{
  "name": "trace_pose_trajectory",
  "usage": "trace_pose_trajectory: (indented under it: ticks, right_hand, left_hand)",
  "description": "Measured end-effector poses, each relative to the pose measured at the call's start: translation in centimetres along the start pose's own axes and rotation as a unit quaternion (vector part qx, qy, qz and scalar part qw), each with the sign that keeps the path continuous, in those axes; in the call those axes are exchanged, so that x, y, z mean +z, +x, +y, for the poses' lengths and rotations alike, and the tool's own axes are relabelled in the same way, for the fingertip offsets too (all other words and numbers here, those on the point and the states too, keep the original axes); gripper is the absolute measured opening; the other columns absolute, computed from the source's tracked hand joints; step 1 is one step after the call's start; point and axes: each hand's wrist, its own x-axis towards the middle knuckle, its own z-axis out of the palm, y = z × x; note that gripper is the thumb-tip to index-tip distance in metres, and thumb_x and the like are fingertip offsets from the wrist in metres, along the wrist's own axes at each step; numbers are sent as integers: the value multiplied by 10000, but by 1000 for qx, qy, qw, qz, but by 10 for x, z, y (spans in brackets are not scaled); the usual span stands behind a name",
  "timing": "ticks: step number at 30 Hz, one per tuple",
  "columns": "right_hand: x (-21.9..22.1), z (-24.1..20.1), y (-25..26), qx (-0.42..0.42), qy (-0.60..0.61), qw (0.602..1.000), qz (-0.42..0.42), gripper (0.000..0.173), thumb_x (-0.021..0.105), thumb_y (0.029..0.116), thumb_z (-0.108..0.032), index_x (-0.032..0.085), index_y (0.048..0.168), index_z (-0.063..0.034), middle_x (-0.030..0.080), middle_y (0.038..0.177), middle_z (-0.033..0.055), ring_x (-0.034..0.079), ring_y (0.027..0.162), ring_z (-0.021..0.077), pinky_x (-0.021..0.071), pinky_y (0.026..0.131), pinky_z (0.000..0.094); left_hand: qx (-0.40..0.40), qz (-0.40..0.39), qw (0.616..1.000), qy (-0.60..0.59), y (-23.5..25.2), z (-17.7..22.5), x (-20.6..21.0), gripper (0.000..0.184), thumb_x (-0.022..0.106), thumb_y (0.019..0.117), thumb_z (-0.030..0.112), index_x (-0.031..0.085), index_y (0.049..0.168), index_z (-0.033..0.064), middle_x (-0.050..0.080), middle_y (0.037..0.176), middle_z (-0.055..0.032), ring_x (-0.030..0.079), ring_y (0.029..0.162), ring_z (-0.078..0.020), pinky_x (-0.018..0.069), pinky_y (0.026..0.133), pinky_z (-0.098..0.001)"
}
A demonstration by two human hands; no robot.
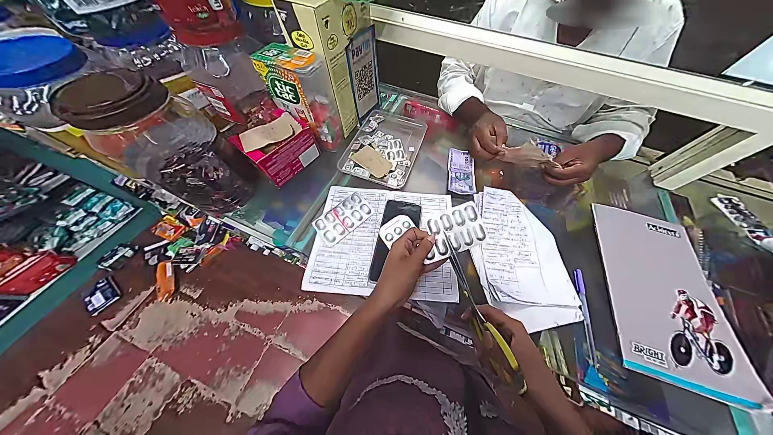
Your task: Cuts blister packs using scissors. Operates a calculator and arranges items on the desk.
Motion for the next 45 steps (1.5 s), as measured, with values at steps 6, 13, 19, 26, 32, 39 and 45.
trace_pose_trajectory:
  ticks: [6,13,19,26,32,39,45]
  right_hand:
    - [0,3,1,-5,7,1000,3,460,705,908,-494,656,1158,-110,623,737,-131,549,556,-36,485,499,155]
    - [-1,4,0,-10,6,1000,4,524,701,895,-554,661,1165,-106,620,728,-131,543,543,-35,478,482,158]
    - [0,4,0,-9,9,1000,10,511,706,894,-543,668,1158,-108,614,717,-135,545,546,-39,479,488,153]
    - [0,5,1,9,30,999,8,357,698,904,-353,654,1159,-107,617,698,-118,542,518,-20,474,463,166]
    - [1,3,1,18,31,999,10,362,702,894,-349,649,1158,-107,604,674,-121,532,498,-20,470,451,167]
    - [2,2,2,16,23,999,15,435,726,881,-448,660,1144,-108,603,681,-127,531,507,-29,461,452,155]
    - [1,3,2,-7,3,1000,30,411,734,881,-430,680,1121,-99,634,717,-132,550,539,-42,481,488,143]
  left_hand:
    - [-2,5,1000,-2,-1,0,2,110,441,1074,48,532,1038,-3,670,938,-78,721,901,-173,622,884,-396]
    - [-1,10,1000,7,0,0,2,109,442,1072,39,531,1026,-3,667,926,-77,719,885,-166,626,875,-389]
    - [1,7,1000,7,1,0,2,110,441,1074,43,529,1023,-1,667,928,-79,721,889,-172,626,875,-389]
    - [-2,1,1000,12,0,4,2,117,437,1073,44,537,1041,-8,665,926,-72,718,894,-165,624,877,-386]
    - [-4,-3,1000,0,0,5,2,100,437,1073,34,526,1050,-4,678,942,-76,727,911,-171,623,887,-381]
    - [-4,0,1000,-1,1,4,2,94,434,1074,34,519,1051,-1,672,945,-78,725,906,-169,624,881,-375]
    - [-6,5,1000,-1,1,3,3,94,432,1074,34,516,1050,-1,667,939,-74,722,903,-164,623,878,-373]
